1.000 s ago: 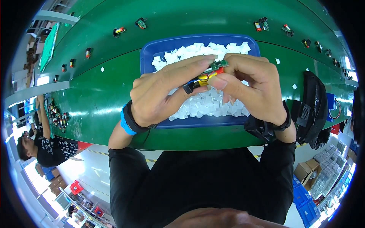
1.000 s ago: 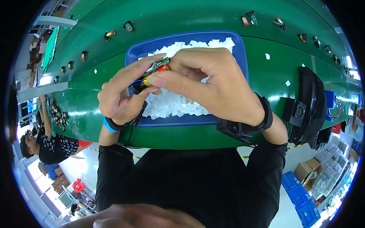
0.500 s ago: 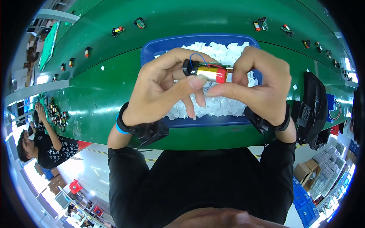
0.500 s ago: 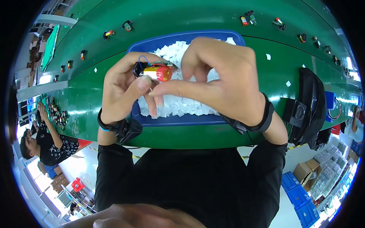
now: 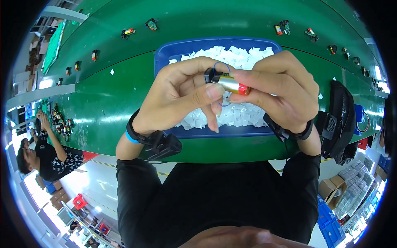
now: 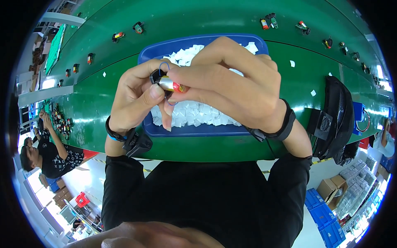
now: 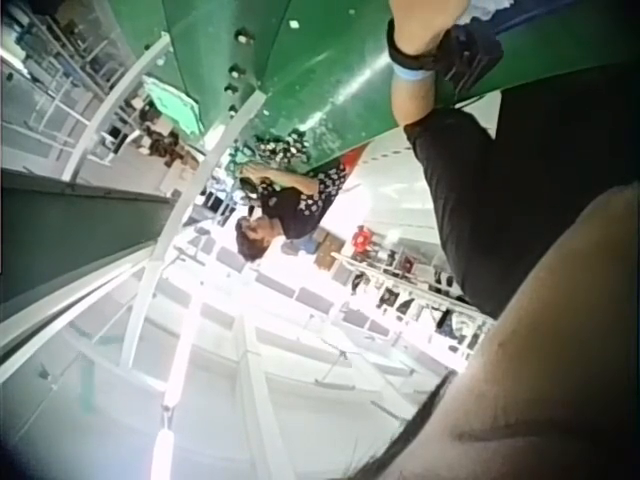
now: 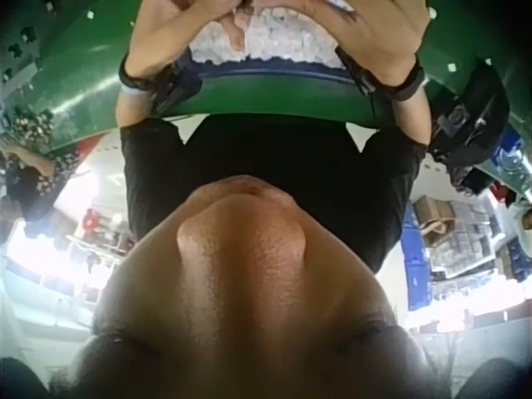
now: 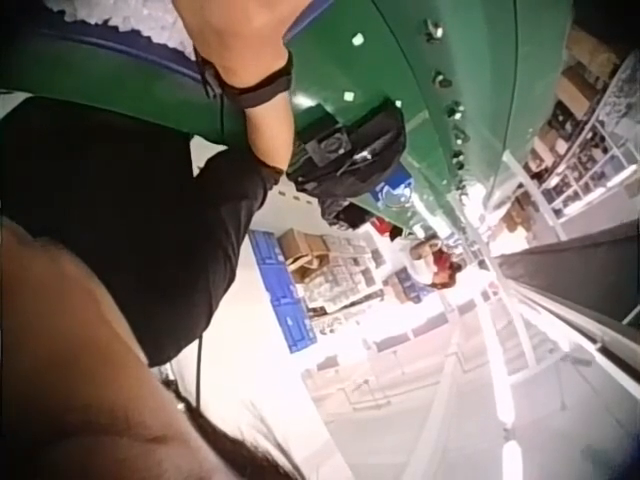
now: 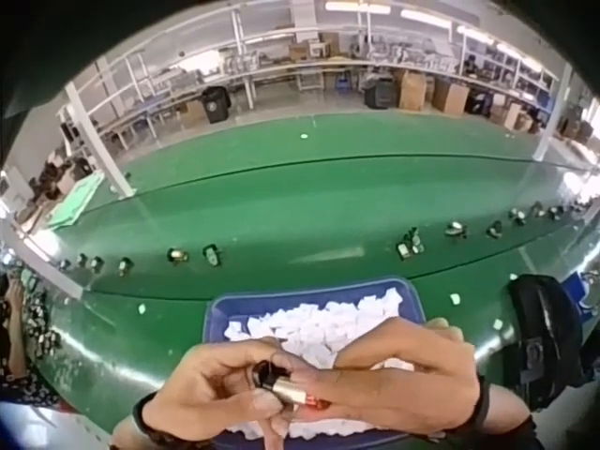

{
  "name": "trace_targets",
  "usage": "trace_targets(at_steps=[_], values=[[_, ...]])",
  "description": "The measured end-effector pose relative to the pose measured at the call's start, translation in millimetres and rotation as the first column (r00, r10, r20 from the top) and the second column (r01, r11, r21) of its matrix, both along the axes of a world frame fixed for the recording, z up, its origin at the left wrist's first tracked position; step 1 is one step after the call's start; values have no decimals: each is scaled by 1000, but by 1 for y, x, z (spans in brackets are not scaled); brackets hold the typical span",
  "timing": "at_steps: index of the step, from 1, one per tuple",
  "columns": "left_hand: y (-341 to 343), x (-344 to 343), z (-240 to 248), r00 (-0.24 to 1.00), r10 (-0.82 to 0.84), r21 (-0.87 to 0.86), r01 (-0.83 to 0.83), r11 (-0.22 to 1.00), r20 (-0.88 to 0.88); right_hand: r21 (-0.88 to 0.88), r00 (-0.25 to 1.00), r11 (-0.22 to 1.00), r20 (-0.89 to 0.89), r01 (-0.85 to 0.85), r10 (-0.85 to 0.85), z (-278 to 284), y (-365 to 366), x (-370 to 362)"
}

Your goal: The person picks up a battery and a circuit board, fits them together by hand, and places the assembly onto the green workbench, repeating the process several times.

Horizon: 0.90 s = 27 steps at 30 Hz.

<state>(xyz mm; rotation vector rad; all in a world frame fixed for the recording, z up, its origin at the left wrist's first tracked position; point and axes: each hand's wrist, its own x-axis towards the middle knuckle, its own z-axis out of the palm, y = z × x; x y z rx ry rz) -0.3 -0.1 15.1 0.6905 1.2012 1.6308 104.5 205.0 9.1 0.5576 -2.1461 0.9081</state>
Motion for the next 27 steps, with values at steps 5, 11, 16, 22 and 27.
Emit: trace_targets(at_steps=[5, 11, 16, 22, 27], values=[[1, 5, 2, 999, 44, 18, -44, 999, 9, -8, 999, 1000, -29, -20, 20, 3, 2, -1], [-1, 0, 4, 997, -2, -7, 2, 1000, 72, 40, 995, 995, -31, -97, 98, 0, 10, -6], [1, 6, 10, 994, 46, -6, -45, 999, 95, 74, 994, 992, -30, -103, 105, 2, 11, -3], [1, 15, 6, 993, 120, 141, -120, 983, 6, 103, 998, 993, -42, -50, 55, 4, 11, 6], [1, 23, 6, 987, 160, 194, -155, 969, -9, 109, 992, 994, -123, -10, 23, -1, 3, 13]])
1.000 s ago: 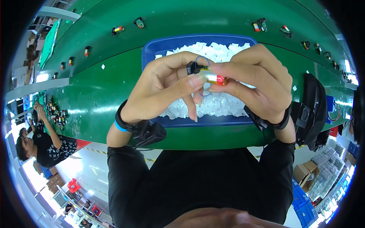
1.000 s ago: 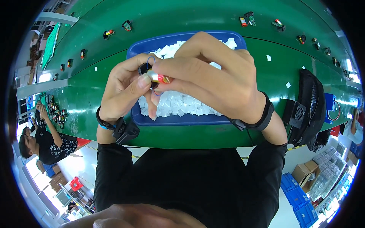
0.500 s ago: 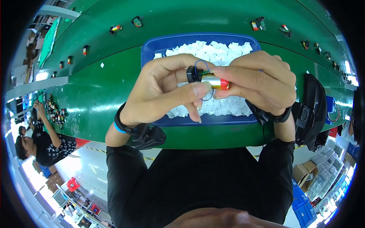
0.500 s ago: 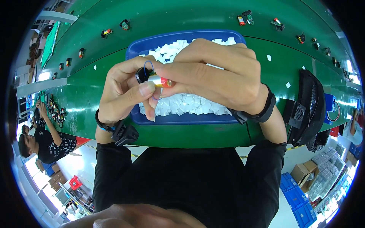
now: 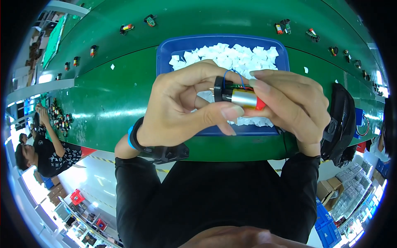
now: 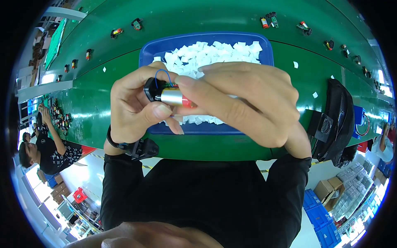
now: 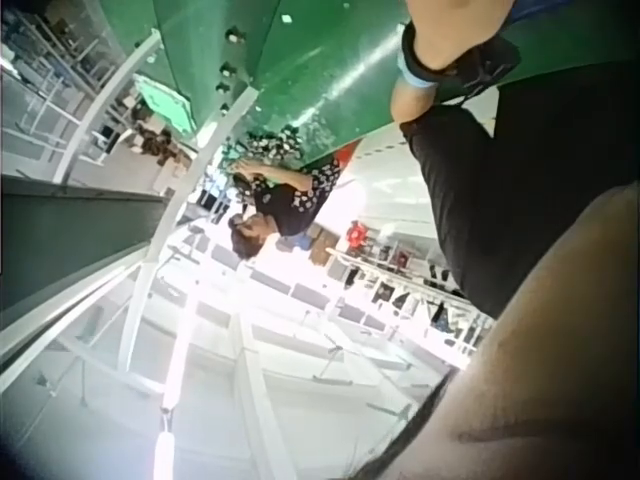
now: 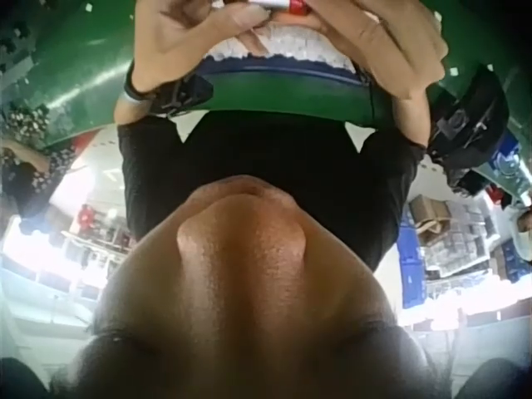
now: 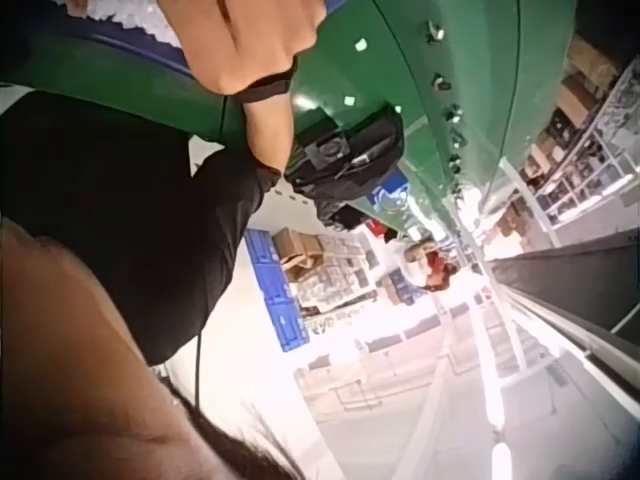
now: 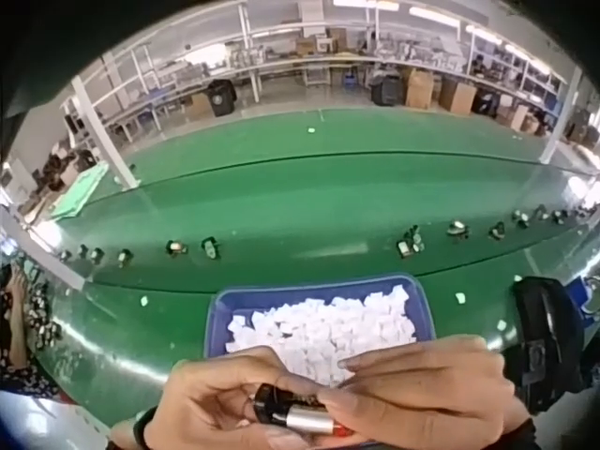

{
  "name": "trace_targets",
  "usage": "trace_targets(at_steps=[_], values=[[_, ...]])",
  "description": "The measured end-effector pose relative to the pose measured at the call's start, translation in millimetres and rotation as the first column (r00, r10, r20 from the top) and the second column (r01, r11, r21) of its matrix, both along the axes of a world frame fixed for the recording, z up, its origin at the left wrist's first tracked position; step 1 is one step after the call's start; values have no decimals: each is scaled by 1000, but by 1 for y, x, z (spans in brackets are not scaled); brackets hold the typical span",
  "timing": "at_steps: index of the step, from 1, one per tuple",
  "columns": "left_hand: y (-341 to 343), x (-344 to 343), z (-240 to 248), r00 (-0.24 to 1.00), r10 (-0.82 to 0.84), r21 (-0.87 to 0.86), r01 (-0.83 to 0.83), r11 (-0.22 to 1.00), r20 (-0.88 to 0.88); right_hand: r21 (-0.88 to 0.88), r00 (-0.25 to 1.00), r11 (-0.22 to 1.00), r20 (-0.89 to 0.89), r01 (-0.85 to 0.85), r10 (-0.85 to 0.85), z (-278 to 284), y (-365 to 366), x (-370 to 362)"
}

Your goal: The person picks up a battery and a circuit board, fits them together by hand, and places the assembly onto the green workbench, repeating the process several times.

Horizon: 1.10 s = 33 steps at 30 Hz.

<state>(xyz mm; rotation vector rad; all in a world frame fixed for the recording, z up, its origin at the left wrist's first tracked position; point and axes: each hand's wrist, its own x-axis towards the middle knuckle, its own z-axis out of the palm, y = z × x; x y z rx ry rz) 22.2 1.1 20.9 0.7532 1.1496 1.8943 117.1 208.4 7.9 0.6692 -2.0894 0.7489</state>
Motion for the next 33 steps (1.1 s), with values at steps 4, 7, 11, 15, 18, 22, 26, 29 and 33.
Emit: trace_targets(at_steps=[4, 7, 11, 15, 18, 22, 26, 29, 33], values=[[-2, 6, 3, 997, 18, -43, -22, 999, -79, -6, 1000, 1000, 13, 4, -4, 5, -5, 4], [-1, 10, 4, 992, 80, -44, -85, 995, -98, -8, 998, 1000, 52, 22, -21, 7, -5, 4], [-1, 1, 6, 991, 56, -109, -70, 992, -120, 25, 999, 1000, 50, 1, -2, 9, -6, 2], [0, -3, 3, 978, 29, -79, -47, 996, -209, 36, 998, 997, -17, 66, -65, 4, -11, 3], [-2, 0, 3, 905, 71, -39, -96, 995, -420, 16, 995, 997, -64, 72, -71, 2, -15, 5], [6, -1, -11, 954, 121, 44, -114, 993, -275, 44, 998, 997, 15, 64, -64, 11, -7, 0], [6, -10, -14, 976, 87, 34, -82, 996, -202, 30, 993, 999, 113, 17, -21, 19, 1, -8], [5, -16, -10, 971, 31, -11, -34, 999, -236, 12, 995, 1000, 101, -27, 26, 14, 9, -14], [4, -21, -9, 971, -46, -79, 28, 996, -235, 30, 995, 997, 66, -78, 76, 10, 13, -13]])
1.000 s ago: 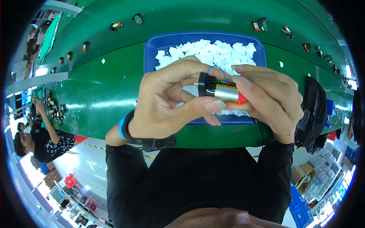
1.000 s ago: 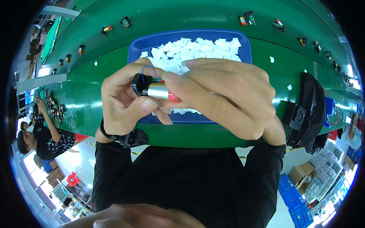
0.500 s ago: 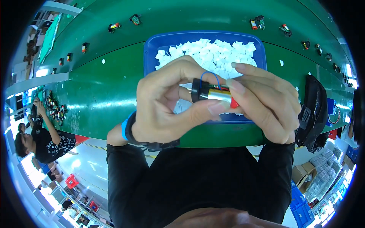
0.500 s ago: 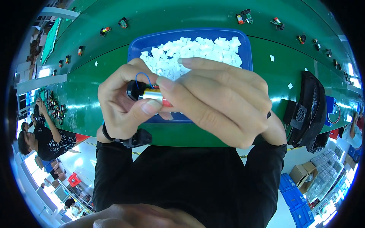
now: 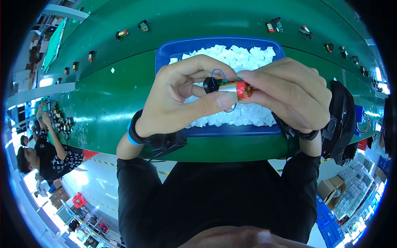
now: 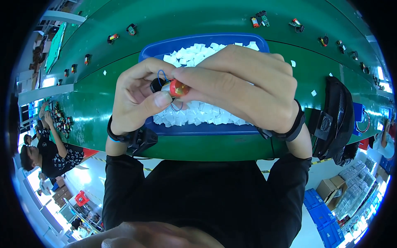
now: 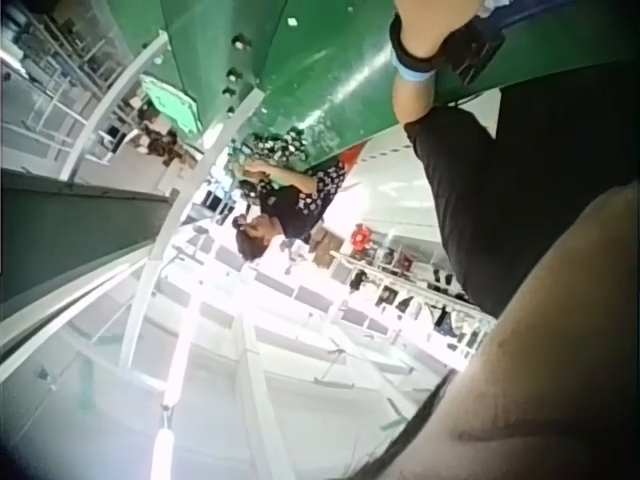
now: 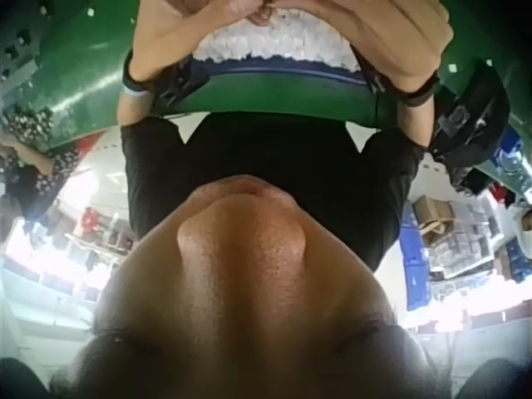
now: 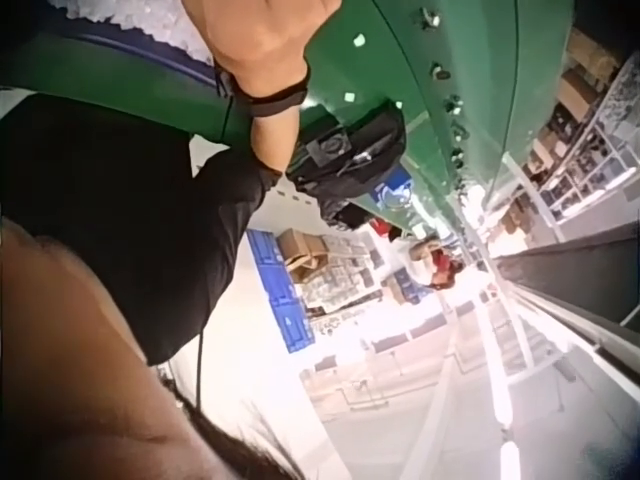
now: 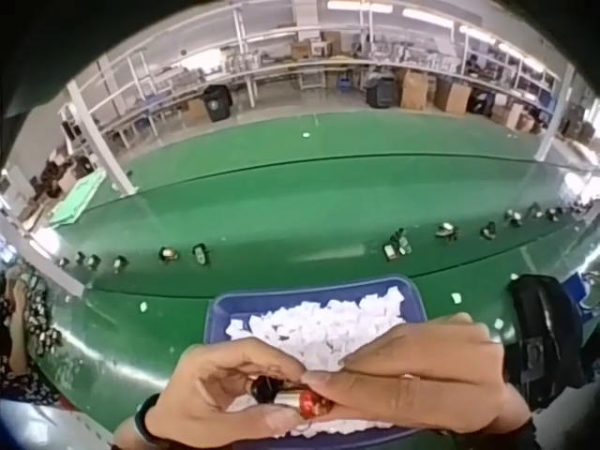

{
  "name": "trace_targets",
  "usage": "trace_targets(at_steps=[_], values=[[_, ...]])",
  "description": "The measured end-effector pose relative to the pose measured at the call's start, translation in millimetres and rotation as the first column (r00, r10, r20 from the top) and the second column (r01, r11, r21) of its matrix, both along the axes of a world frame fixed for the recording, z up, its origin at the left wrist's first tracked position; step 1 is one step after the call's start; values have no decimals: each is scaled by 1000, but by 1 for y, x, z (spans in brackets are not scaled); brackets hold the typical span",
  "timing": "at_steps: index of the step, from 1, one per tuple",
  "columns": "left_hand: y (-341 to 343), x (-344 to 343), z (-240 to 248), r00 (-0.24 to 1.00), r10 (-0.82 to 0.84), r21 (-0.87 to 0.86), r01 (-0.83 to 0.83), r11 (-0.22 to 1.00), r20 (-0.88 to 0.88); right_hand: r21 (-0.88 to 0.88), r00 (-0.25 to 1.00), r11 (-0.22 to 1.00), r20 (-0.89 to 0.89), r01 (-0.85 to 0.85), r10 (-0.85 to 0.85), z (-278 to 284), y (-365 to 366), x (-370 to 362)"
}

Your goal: The person picks up a battery and a circuit board, fits them together by hand, and places the assembly onto the green workbench, repeating the process several times.

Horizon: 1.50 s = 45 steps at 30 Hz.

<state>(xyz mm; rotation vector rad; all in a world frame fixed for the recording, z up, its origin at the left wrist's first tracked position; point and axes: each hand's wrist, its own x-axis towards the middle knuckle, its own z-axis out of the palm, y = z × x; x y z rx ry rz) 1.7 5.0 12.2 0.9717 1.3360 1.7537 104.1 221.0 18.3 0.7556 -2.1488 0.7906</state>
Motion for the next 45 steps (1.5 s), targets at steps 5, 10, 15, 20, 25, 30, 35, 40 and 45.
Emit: trace_targets(at_steps=[5, 10, 15, 20, 25, 30, 35, 40, 45], values=[[5, -2, -6, 989, 54, 2, -54, 999, -135, 38, 994, 999, 102, 31, -35, 3, 7, 3], [12, 1, -6, 698, 350, 171, -315, 934, -625, -412, 948, 908, 313, 77, 62, -7, 2, 3], [12, -4, -6, 374, 402, 286, -329, 900, -836, -620, 835, 761, 511, 192, 205, -10, -18, 5], [7, 1, -6, 212, 400, 297, -393, 870, -892, -733, 775, 626, 548, 265, 314, -15, -26, 4], [6, 8, 0, 103, 326, 247, -455, 856, -940, -792, 747, 541, 536, 282, 395, -15, -27, 1], [9, 7, -3, 113, 360, 275, -454, 848, -926, -806, 751, 537, 510, 249, 419, -19, -23, 2], [14, 8, -5, 96, 337, 261, -448, 855, -937, -844, 657, 432, 525, 318, 542, -15, -16, 3], [16, 8, -3, 138, 322, 235, -434, 870, -937, -830, 542, 407, 557, 380, 629, -11, -11, 3], [19, 0, -1, 220, 325, 237, -350, 907, -920, -797, 437, 485, 603, 359, 667, -6, 0, 0]])
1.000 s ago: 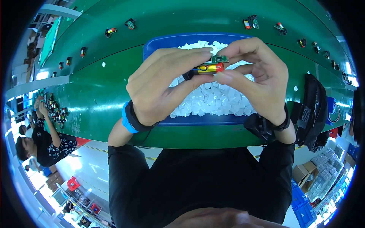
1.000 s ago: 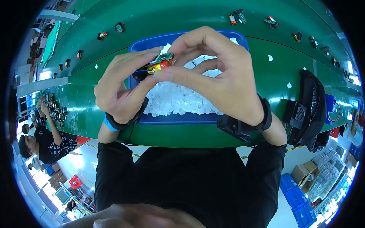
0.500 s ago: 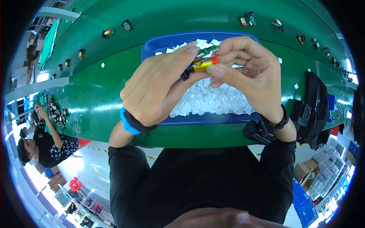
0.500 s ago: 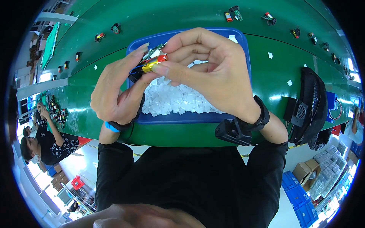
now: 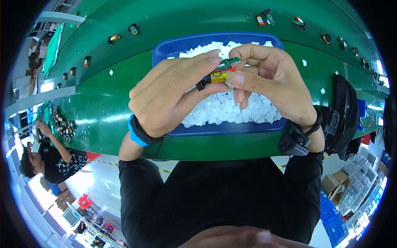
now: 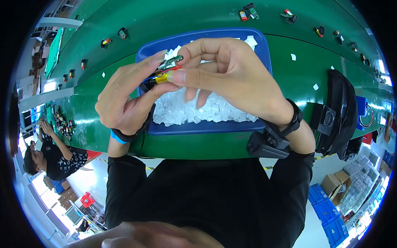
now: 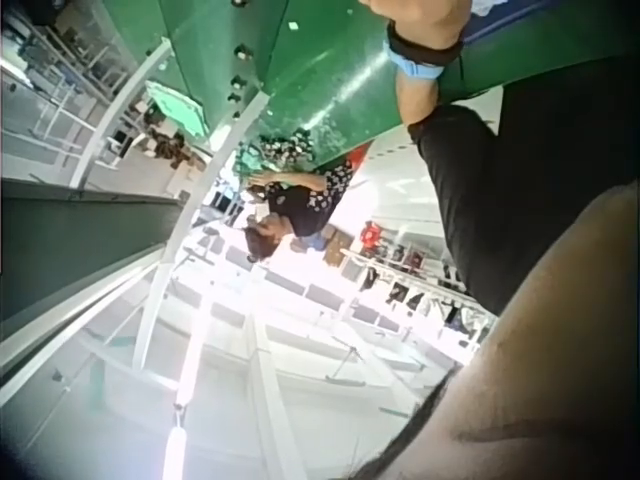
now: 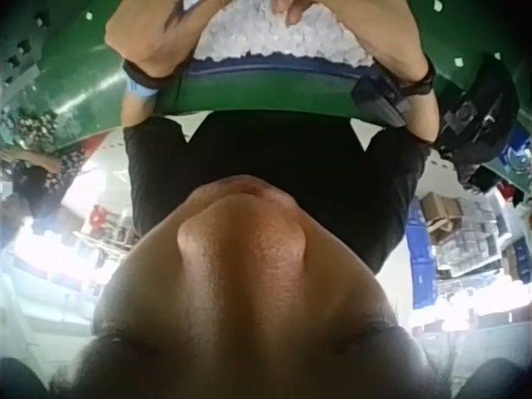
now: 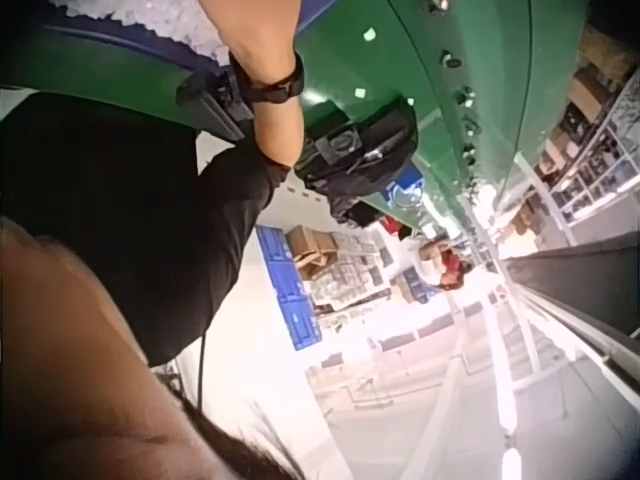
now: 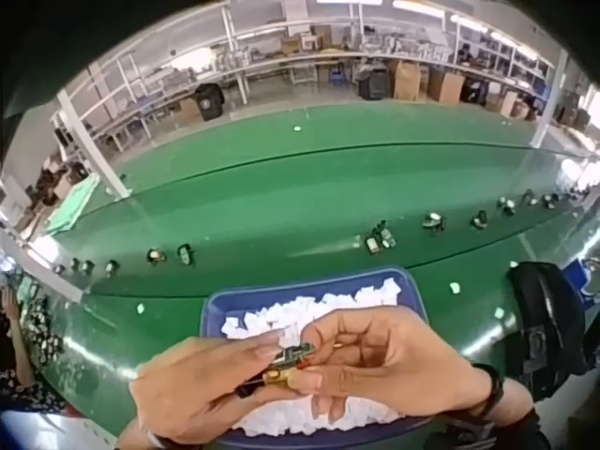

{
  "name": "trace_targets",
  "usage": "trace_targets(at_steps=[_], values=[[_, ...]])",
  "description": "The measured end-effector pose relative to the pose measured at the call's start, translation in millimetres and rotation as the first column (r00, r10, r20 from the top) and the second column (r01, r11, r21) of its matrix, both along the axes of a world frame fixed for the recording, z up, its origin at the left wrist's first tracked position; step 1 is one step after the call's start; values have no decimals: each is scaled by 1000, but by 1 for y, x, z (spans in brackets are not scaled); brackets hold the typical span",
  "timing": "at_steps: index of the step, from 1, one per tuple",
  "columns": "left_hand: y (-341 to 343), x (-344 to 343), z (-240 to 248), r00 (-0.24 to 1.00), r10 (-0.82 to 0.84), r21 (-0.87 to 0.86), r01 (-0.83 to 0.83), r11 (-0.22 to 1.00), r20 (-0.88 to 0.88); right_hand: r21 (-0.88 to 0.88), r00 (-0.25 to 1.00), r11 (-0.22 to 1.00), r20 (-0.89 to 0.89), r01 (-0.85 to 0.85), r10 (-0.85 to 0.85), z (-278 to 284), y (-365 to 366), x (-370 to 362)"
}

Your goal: The person picks up a battery and a circuit board, fits them together by hand, and places the assembly onto the green workbench, repeating the process several times.

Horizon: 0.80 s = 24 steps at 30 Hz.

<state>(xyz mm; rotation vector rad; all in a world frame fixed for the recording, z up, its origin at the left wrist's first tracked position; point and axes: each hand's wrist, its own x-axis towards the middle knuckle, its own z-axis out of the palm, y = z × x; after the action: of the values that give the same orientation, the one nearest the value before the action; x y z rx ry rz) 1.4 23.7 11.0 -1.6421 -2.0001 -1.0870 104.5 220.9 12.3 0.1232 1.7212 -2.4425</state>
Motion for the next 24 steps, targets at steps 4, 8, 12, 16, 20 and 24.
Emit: trace_targets(at_steps=[4, 8, 12, 16, 20, 24], values=[[2, -1, -1, 998, -62, 22, 61, 998, 19, -14, 997, 998, 29, -69, 69, 1, 3, 0], [3, -2, 0, 992, -121, 51, 118, 992, 46, -74, 995, 993, 38, -93, 96, 1, 4, 2], [4, -4, -2, 987, -144, 91, 138, 986, 64, -103, 999, 994, 35, -37, 40, 1, 0, 4], [5, -4, -4, 986, -147, 91, 139, 986, 85, -131, 991, 987, -84, 92, -103, -5, -6, 7], [5, 0, -5, 983, -135, 99, 123, 987, 127, -116, 972, 984, -174, 137, -156, -4, -8, 9], [2, 3, -7, 957, -134, 105, 110, 988, 258, 13, 947, 986, -279, 167, -157, -7, -10, 10]])
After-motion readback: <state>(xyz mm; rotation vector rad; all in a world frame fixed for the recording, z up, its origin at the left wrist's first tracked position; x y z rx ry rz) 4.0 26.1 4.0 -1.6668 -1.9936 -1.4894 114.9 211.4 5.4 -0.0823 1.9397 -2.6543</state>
